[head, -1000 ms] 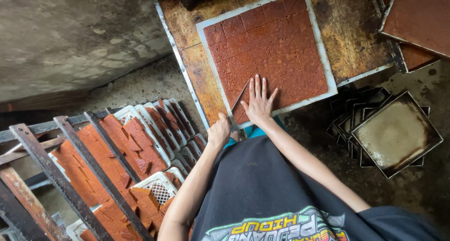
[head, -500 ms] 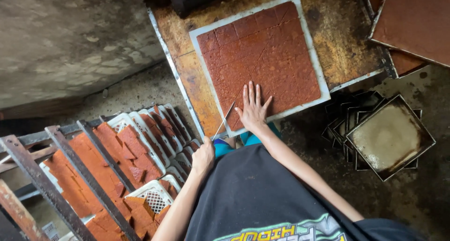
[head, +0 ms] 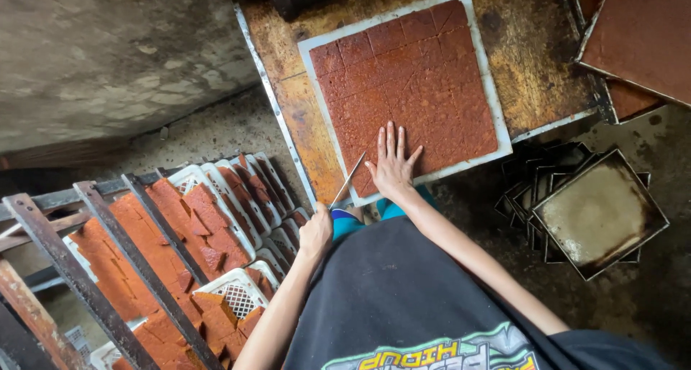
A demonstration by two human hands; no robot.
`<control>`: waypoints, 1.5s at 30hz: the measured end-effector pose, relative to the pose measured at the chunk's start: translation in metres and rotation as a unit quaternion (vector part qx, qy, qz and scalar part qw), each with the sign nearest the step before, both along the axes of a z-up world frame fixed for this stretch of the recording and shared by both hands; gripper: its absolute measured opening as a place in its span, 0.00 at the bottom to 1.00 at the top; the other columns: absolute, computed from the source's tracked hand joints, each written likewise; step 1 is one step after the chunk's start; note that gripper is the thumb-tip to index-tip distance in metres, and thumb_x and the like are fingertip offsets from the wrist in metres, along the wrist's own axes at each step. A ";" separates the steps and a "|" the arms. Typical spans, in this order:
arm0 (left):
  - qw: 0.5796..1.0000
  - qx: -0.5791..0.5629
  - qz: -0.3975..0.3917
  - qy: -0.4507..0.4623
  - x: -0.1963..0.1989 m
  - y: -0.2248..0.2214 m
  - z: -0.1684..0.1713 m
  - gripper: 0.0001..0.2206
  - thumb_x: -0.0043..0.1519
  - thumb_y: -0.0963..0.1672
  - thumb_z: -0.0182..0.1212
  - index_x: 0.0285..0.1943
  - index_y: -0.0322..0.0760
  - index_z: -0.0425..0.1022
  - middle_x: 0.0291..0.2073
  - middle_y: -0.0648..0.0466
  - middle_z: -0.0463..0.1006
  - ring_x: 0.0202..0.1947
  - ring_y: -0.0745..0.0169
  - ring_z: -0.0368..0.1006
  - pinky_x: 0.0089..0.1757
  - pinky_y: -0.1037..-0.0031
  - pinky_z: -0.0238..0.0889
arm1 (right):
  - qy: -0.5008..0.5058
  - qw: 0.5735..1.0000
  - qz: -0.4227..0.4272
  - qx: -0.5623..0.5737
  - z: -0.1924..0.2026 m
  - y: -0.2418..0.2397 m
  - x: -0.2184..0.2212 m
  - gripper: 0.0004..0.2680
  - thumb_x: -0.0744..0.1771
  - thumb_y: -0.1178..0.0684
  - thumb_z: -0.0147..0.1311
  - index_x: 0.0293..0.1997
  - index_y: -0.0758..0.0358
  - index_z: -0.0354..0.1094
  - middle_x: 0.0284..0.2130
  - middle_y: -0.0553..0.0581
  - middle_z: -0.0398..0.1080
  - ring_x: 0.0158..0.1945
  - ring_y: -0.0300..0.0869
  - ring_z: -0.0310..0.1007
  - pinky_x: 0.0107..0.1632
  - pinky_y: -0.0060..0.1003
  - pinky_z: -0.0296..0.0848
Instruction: Cutting a large rectangular sheet of bread or cake into smaller square pieces using a knife
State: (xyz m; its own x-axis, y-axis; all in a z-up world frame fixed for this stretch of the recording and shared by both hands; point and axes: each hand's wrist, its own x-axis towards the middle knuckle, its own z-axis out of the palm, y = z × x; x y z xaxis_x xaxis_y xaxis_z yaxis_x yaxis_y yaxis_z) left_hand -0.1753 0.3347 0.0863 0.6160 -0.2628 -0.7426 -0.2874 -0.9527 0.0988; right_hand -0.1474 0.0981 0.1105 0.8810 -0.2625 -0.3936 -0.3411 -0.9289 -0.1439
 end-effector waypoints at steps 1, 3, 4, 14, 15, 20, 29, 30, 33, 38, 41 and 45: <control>1.000 0.002 0.003 0.000 -0.001 -0.002 0.013 0.17 0.67 0.41 0.36 0.65 0.32 0.55 0.43 0.44 0.81 0.46 0.44 0.81 0.46 0.48 0.73 | 0.000 1.000 0.003 0.002 -0.002 -0.001 -0.002 0.33 0.69 0.38 0.45 0.78 0.64 0.27 0.77 0.65 0.21 0.78 0.62 0.17 0.61 0.88 0.31; 0.999 -0.019 0.013 0.040 0.000 -0.003 0.041 0.13 0.66 0.41 0.35 0.59 0.33 0.56 0.43 0.43 0.81 0.45 0.39 0.81 0.47 0.47 0.72 | -0.002 1.000 -0.003 0.010 -0.005 0.000 -0.003 0.34 0.69 0.37 0.45 0.79 0.63 0.26 0.77 0.64 0.20 0.78 0.61 0.16 0.62 0.88 0.29; 0.999 -0.014 0.015 0.038 0.002 0.002 0.042 0.13 0.66 0.41 0.35 0.59 0.33 0.56 0.43 0.43 0.81 0.45 0.39 0.81 0.47 0.47 0.72 | -0.004 1.000 -0.001 0.014 -0.009 -0.001 -0.001 0.34 0.69 0.37 0.45 0.79 0.63 0.26 0.77 0.64 0.20 0.78 0.61 0.16 0.62 0.88 0.29; 0.951 -0.259 0.166 -0.012 0.022 -0.014 0.023 0.14 0.67 0.52 0.52 0.48 0.39 0.67 0.33 0.33 0.79 0.42 0.25 0.77 0.44 0.39 0.69 | -0.063 0.995 -0.026 0.073 -0.017 -0.008 -0.011 0.33 0.70 0.36 0.41 0.79 0.58 0.24 0.77 0.65 0.18 0.79 0.60 0.15 0.63 0.85 0.23; 0.941 -0.284 0.183 -0.024 0.028 -0.020 0.023 0.14 0.67 0.51 0.53 0.47 0.38 0.66 0.33 0.31 0.79 0.41 0.24 0.76 0.43 0.38 0.68 | -0.079 0.993 -0.026 0.088 -0.019 -0.008 -0.009 0.33 0.70 0.34 0.40 0.79 0.58 0.24 0.76 0.66 0.18 0.79 0.60 0.16 0.64 0.85 0.23; 0.907 -0.340 0.244 -0.052 0.044 -0.043 0.010 0.11 0.65 0.48 0.58 0.47 0.38 0.71 0.30 0.32 0.78 0.40 0.25 0.77 0.40 0.43 0.67 | -0.103 0.985 0.064 0.121 0.000 -0.007 -0.027 0.46 0.60 0.22 0.51 0.79 0.57 0.25 0.75 0.71 0.18 0.78 0.64 0.14 0.66 0.81 0.20; 0.848 -0.411 0.332 -0.034 0.053 -0.063 -0.020 0.08 0.57 0.47 0.68 0.39 0.41 0.78 0.22 0.47 0.76 0.28 0.56 0.74 0.34 0.65 0.67 | -0.105 0.985 0.106 0.085 -0.005 -0.006 -0.033 0.51 0.54 0.41 0.72 0.78 0.63 0.29 0.75 0.75 0.24 0.78 0.65 0.21 0.68 0.80 0.24; 0.849 -0.412 0.329 -0.029 0.054 -0.063 -0.023 0.08 0.57 0.47 0.69 0.38 0.42 0.79 0.21 0.49 0.76 0.29 0.58 0.75 0.34 0.67 0.67 | -0.108 0.985 0.097 0.090 -0.003 -0.006 -0.033 0.51 0.53 0.41 0.72 0.78 0.64 0.29 0.75 0.75 0.25 0.78 0.65 0.21 0.68 0.79 0.23; 0.870 -0.383 0.304 -0.054 0.059 -0.062 0.016 0.09 0.58 0.47 0.67 0.38 0.37 0.78 0.24 0.37 0.76 0.32 0.35 0.76 0.34 0.57 0.65 | -0.096 0.988 0.067 0.099 -0.007 -0.006 -0.032 0.52 0.54 0.38 0.72 0.78 0.65 0.28 0.75 0.74 0.23 0.78 0.64 0.19 0.69 0.78 0.22; 0.858 -0.348 0.372 -0.071 0.036 -0.064 -0.018 0.07 0.56 0.46 0.68 0.32 0.40 0.80 0.19 0.45 0.77 0.27 0.48 0.76 0.33 0.65 0.66 | -0.098 0.987 0.070 0.104 -0.008 -0.007 -0.032 0.53 0.52 0.38 0.73 0.78 0.65 0.29 0.75 0.73 0.25 0.78 0.64 0.21 0.69 0.77 0.22; 0.856 -0.351 0.373 -0.071 0.036 -0.068 -0.033 0.07 0.55 0.46 0.69 0.32 0.39 0.81 0.17 0.45 0.76 0.25 0.50 0.76 0.32 0.67 0.66 | -0.100 0.987 0.076 0.104 -0.008 -0.010 -0.033 0.53 0.52 0.39 0.73 0.78 0.65 0.30 0.75 0.73 0.25 0.78 0.64 0.21 0.69 0.77 0.21; 0.889 -0.318 0.309 -0.112 0.040 -0.071 -0.021 0.09 0.59 0.47 0.64 0.33 0.36 0.77 0.20 0.37 0.77 0.29 0.33 0.78 0.31 0.55 0.68 | -0.100 0.984 0.079 0.126 -0.015 -0.017 -0.032 0.54 0.52 0.35 0.72 0.78 0.63 0.28 0.75 0.72 0.24 0.78 0.63 0.19 0.68 0.78 0.20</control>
State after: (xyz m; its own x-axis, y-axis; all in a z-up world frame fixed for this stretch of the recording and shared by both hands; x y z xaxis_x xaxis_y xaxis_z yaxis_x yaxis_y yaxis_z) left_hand -0.1348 0.2636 0.0650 0.9028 -0.1447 -0.4049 0.1918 -0.7073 0.6804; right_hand -0.1793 0.0811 0.0954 0.9692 -0.0331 -0.2439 -0.1375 -0.8945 -0.4253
